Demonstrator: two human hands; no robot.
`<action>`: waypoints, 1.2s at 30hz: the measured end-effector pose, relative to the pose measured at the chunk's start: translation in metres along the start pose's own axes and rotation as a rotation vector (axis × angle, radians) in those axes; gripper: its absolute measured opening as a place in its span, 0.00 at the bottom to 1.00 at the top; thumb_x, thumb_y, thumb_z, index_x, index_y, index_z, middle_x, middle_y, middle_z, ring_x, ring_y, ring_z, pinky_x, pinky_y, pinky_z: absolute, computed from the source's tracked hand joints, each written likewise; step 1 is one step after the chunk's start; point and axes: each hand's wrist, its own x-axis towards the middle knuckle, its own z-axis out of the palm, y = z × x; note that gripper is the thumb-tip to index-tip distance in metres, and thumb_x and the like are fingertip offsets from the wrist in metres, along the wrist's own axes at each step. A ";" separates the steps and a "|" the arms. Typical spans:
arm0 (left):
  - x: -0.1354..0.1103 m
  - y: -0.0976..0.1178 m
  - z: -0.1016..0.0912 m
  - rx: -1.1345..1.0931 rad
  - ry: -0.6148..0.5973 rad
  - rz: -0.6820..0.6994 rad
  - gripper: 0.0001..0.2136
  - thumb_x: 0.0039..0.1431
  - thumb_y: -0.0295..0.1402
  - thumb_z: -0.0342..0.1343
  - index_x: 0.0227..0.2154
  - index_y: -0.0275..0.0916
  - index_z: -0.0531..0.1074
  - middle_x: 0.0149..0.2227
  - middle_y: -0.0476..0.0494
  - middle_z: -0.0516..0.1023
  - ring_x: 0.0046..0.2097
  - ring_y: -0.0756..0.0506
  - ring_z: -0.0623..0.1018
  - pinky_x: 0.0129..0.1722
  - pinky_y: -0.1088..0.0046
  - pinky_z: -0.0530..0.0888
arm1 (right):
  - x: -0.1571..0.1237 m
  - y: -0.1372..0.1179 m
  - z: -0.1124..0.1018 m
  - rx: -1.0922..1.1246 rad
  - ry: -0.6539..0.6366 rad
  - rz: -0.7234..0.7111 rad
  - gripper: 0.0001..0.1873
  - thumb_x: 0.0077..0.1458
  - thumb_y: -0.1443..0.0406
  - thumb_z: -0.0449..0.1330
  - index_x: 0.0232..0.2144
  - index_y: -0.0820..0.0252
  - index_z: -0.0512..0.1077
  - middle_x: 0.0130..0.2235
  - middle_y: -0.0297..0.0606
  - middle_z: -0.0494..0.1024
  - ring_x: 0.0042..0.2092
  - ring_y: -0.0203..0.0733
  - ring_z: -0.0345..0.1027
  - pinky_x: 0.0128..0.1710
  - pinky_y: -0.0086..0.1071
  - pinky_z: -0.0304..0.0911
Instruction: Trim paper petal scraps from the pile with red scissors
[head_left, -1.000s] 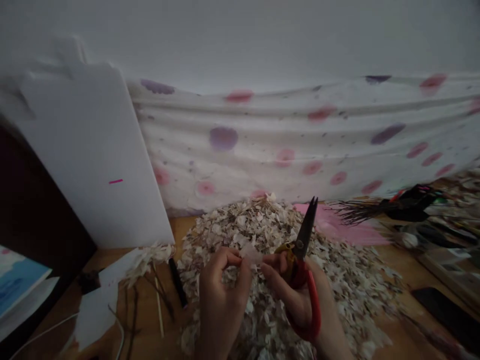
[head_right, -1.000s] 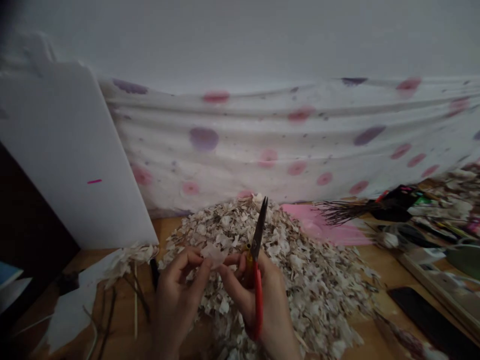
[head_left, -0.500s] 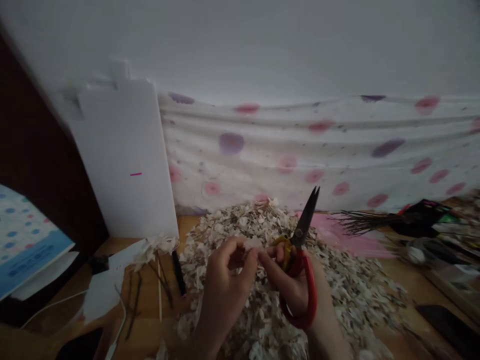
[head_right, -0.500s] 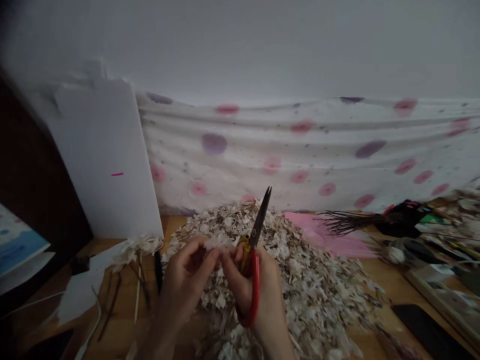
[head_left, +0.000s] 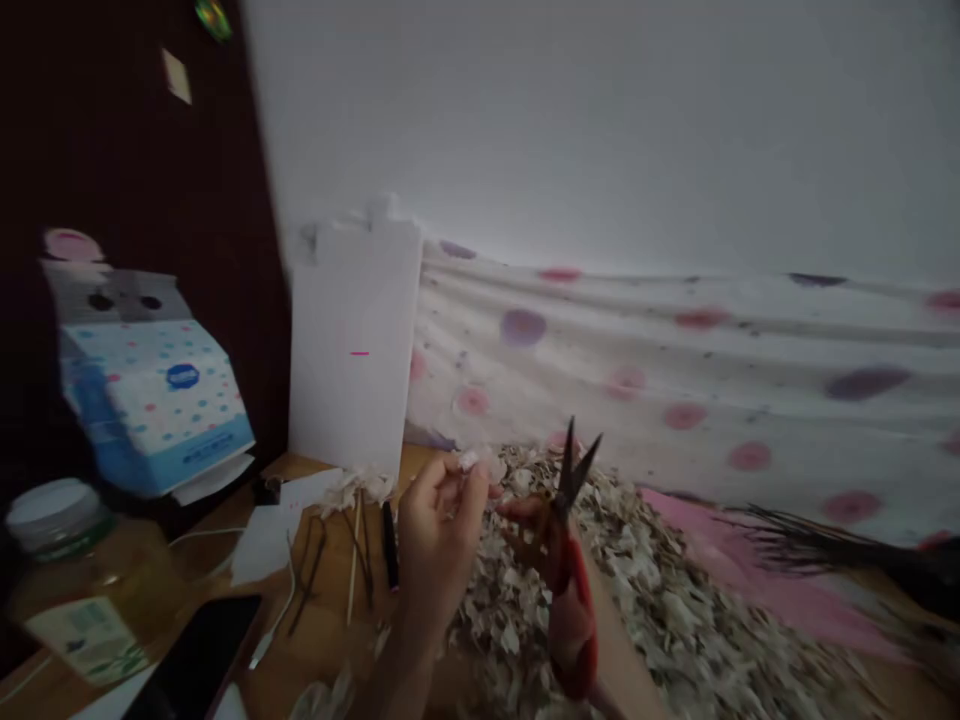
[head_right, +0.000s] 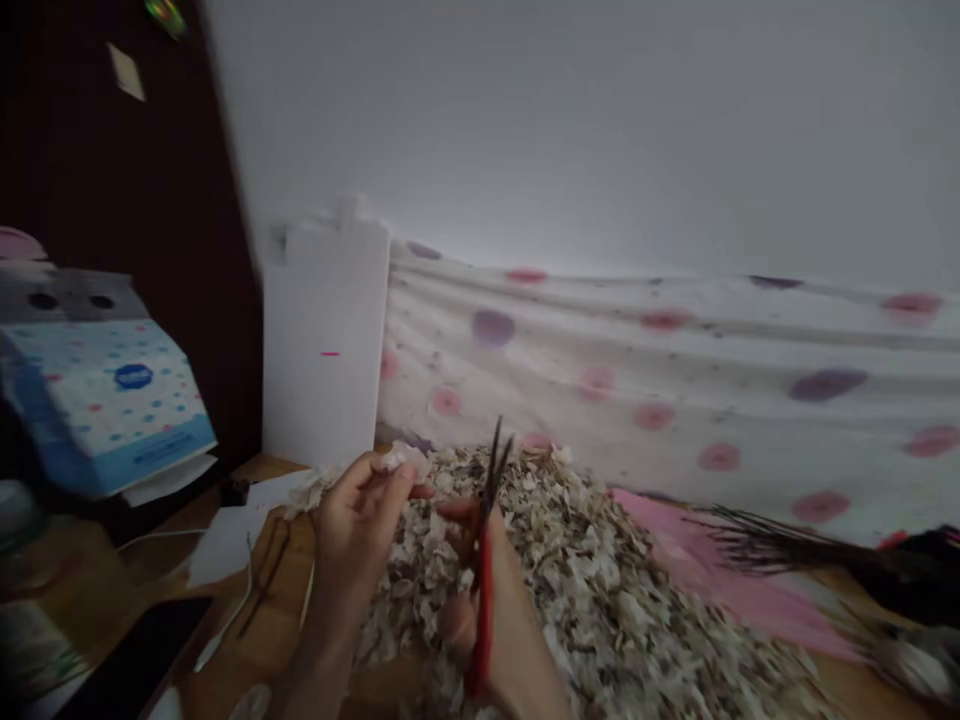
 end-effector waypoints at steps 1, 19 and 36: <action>0.000 0.000 -0.001 0.022 0.041 0.039 0.10 0.58 0.37 0.59 0.26 0.39 0.67 0.25 0.51 0.77 0.29 0.49 0.79 0.30 0.78 0.73 | -0.003 -0.004 0.000 -0.087 -0.106 0.022 0.33 0.56 0.39 0.56 0.53 0.52 0.65 0.55 0.46 0.70 0.57 0.56 0.65 0.56 0.45 0.64; -0.009 0.004 0.003 0.075 0.021 0.080 0.14 0.59 0.38 0.58 0.22 0.41 0.62 0.21 0.53 0.69 0.26 0.50 0.74 0.28 0.78 0.73 | -0.004 -0.007 0.008 -0.420 -0.196 0.107 0.41 0.50 0.30 0.50 0.47 0.58 0.61 0.36 0.42 0.75 0.34 0.52 0.70 0.38 0.36 0.65; -0.013 0.001 0.009 0.094 0.046 0.050 0.15 0.58 0.39 0.57 0.21 0.42 0.61 0.21 0.51 0.70 0.25 0.49 0.74 0.25 0.78 0.71 | 0.003 -0.028 0.019 -0.250 -0.129 0.117 0.45 0.50 0.30 0.49 0.49 0.62 0.67 0.39 0.45 0.78 0.36 0.51 0.72 0.38 0.35 0.66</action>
